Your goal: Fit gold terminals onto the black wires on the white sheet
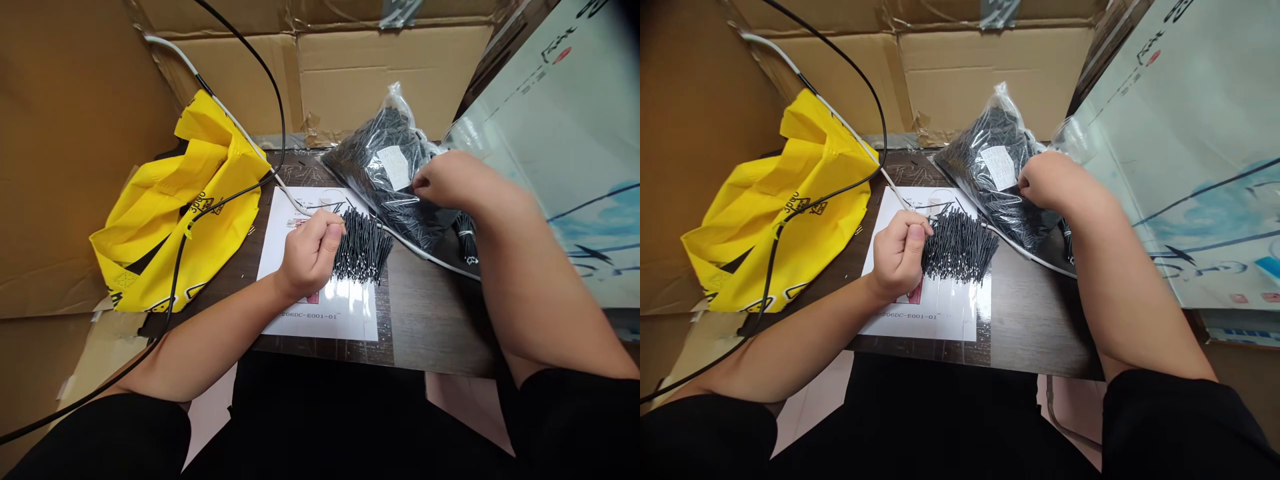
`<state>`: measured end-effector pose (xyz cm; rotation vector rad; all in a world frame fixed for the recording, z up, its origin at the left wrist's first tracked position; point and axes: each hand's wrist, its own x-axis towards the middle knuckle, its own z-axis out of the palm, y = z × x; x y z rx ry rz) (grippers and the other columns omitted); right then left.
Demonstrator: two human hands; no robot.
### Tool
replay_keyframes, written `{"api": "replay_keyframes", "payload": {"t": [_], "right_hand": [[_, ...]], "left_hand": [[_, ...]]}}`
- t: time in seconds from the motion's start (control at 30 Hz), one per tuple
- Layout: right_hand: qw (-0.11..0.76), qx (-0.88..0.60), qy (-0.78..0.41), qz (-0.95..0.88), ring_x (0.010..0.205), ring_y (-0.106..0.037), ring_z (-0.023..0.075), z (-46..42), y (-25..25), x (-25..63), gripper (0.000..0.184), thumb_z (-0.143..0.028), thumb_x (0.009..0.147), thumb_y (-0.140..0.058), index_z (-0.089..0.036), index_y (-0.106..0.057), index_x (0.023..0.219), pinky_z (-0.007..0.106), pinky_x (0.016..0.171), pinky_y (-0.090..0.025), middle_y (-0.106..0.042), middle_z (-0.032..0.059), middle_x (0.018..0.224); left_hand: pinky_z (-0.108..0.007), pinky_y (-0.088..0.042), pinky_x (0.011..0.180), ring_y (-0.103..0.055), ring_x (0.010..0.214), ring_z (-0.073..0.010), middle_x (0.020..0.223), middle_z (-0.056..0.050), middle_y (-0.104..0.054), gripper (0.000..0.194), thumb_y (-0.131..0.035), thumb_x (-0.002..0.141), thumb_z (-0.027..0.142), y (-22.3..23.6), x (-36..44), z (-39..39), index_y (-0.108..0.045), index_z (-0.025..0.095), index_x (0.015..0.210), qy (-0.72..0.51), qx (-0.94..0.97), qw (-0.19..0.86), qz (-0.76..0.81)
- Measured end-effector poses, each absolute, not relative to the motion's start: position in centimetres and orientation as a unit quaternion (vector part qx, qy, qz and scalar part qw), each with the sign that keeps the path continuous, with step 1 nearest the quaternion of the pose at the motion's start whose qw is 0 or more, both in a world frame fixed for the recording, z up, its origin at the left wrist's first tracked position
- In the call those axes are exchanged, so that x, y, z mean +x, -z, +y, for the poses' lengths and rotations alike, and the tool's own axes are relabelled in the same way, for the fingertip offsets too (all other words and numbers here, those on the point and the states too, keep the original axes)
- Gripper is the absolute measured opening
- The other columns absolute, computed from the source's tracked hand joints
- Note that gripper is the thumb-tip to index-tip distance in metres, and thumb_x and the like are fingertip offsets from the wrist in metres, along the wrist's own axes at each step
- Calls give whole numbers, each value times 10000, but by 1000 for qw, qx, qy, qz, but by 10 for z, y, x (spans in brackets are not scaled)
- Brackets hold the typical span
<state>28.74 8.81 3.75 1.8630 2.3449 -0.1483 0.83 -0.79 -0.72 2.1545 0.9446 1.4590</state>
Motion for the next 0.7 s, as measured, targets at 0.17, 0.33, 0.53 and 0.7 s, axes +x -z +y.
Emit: {"api": "replay_keyframes", "payload": {"t": [0.17, 0.33, 0.53, 0.7], "right_hand": [[67, 618, 27, 783, 623, -450, 131, 89, -42, 293, 170, -258, 813, -592, -206, -751, 842, 321, 650, -354, -680, 57, 775], [-83, 604, 42, 792, 710, -533, 144, 68, -70, 276, 223, -375, 871, -638, -168, -719, 870, 337, 711, -374, -694, 92, 801], [-325, 420, 274, 802, 643, -550, 110, 26, -79, 204, 233, -430, 839, -686, -199, -718, 837, 270, 610, -422, -669, 2, 728], [-374, 393, 267, 796, 635, -528, 98, 18, -70, 183, 293, -464, 884, -642, -181, -701, 834, 254, 600, -411, -654, 3, 719]], "left_hand": [[-185, -393, 528, -398, 494, -29, 615, 57, -505, 97, -508, 960, 253, 8, 9, -7, -592, 205, 959, -507, 767, 194, 342], [-178, -384, 512, -387, 482, -24, 625, 59, -515, 93, -510, 955, 238, 9, 9, -7, -586, 207, 1000, -514, 758, 209, 342], [-197, -414, 559, -464, 577, -44, 739, 21, -598, 123, -524, 956, 294, 11, 9, -7, -612, 209, 965, -531, 743, 192, 359], [-206, -418, 582, -473, 595, -52, 718, 24, -581, 175, -504, 970, 346, 10, 8, -7, -598, 203, 934, -547, 721, 208, 371]]}}
